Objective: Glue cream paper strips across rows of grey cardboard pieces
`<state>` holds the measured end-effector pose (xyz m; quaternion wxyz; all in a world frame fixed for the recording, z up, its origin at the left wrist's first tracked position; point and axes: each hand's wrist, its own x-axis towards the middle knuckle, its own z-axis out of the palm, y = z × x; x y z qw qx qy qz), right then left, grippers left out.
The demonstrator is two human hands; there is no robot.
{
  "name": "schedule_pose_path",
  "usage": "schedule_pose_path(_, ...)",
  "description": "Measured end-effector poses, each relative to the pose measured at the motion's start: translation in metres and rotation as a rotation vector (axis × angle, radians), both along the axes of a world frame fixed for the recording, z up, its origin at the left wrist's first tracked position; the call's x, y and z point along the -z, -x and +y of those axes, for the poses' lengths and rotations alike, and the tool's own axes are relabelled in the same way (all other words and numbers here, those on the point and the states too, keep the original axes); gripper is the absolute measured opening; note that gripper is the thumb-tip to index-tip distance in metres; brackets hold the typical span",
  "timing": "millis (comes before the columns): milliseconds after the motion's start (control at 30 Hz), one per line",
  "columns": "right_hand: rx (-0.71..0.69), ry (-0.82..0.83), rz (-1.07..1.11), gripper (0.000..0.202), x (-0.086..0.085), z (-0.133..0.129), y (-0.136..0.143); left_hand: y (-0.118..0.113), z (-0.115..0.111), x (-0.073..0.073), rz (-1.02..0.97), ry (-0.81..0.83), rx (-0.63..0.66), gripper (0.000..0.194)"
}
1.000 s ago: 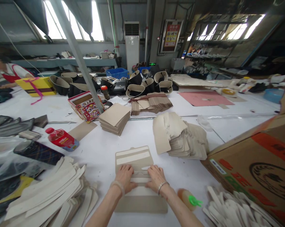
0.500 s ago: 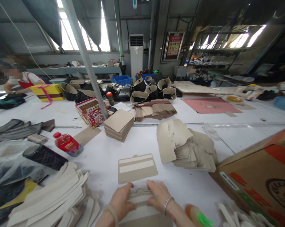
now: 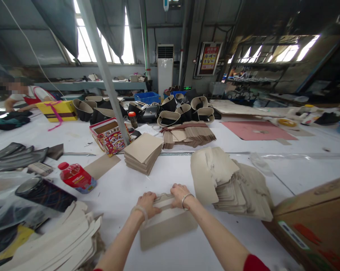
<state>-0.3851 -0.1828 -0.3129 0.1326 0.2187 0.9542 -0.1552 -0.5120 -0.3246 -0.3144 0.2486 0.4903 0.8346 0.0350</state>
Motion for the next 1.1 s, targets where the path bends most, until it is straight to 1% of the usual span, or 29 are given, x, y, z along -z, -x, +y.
schedule_pose_path(133,-0.054,0.016,-0.004,0.048,0.008,0.006,0.002,0.002,0.002,0.002,0.010,0.005,0.025,0.043)
schedule_pose_path(233,-0.045,0.029,0.004,0.047,0.006,0.007,-0.004,-0.001,0.000,-0.001,-0.001,-0.011,0.030,0.041)
schedule_pose_path(300,-0.025,0.035,0.015,0.045,0.000,0.003,-0.010,-0.004,-0.004,-0.008,-0.008,-0.032,0.036,0.040)
schedule_pose_path(400,0.005,0.026,0.057,0.040,-0.018,-0.012,-0.025,-0.015,-0.017,-0.023,-0.011,-0.067,0.046,0.038)
schedule_pose_path(467,0.026,0.016,0.093,0.039,-0.031,-0.029,-0.040,-0.028,-0.031,-0.035,-0.007,-0.082,0.041,0.036)
schedule_pose_path(533,0.041,0.011,0.120,0.041,-0.043,-0.047,-0.060,-0.044,-0.047,-0.046,-0.004,-0.089,0.032,0.036)
schedule_pose_path(600,0.057,0.021,0.158,0.049,-0.050,-0.063,-0.082,-0.061,-0.066,-0.053,-0.011,-0.112,0.029,0.042)
schedule_pose_path(633,0.073,0.033,0.183,0.053,-0.050,-0.069,-0.093,-0.067,-0.075,-0.054,-0.020,-0.136,0.032,0.047)
schedule_pose_path(700,0.135,0.083,0.255,0.060,-0.045,-0.075,-0.116,-0.077,-0.094,-0.051,-0.049,-0.205,0.008,0.056)
schedule_pose_path(733,0.186,0.127,0.301,0.063,-0.039,-0.076,-0.127,-0.079,-0.104,-0.047,-0.076,-0.248,-0.031,0.059)
schedule_pose_path(767,0.250,0.184,0.351,0.066,-0.032,-0.076,-0.136,-0.080,-0.113,-0.042,-0.114,-0.295,-0.093,0.061)
schedule_pose_path(833,0.404,0.333,0.461,0.075,-0.015,-0.074,-0.151,-0.079,-0.128,-0.029,-0.222,-0.396,-0.262,0.066)
schedule_pose_path(900,0.529,0.508,0.547,0.082,0.002,-0.075,-0.158,-0.080,-0.137,-0.015,-0.357,-0.478,-0.398,0.072)
schedule_pose_path(967,0.594,0.655,0.590,0.086,0.016,-0.080,-0.158,-0.083,-0.140,-0.003,-0.485,-0.530,-0.454,0.073)
schedule_pose_path(1000,0.613,0.701,0.599,0.087,0.021,-0.083,-0.156,-0.085,-0.138,0.002,-0.530,-0.554,-0.465,0.073)
schedule_pose_path(1067,0.650,0.746,0.624,0.087,0.026,-0.089,-0.150,-0.091,-0.132,0.006,-0.581,-0.605,-0.503,0.067)
schedule_pose_path(1100,0.672,0.756,0.643,0.081,0.026,-0.091,-0.148,-0.094,-0.128,0.007,-0.589,-0.615,-0.536,0.061)
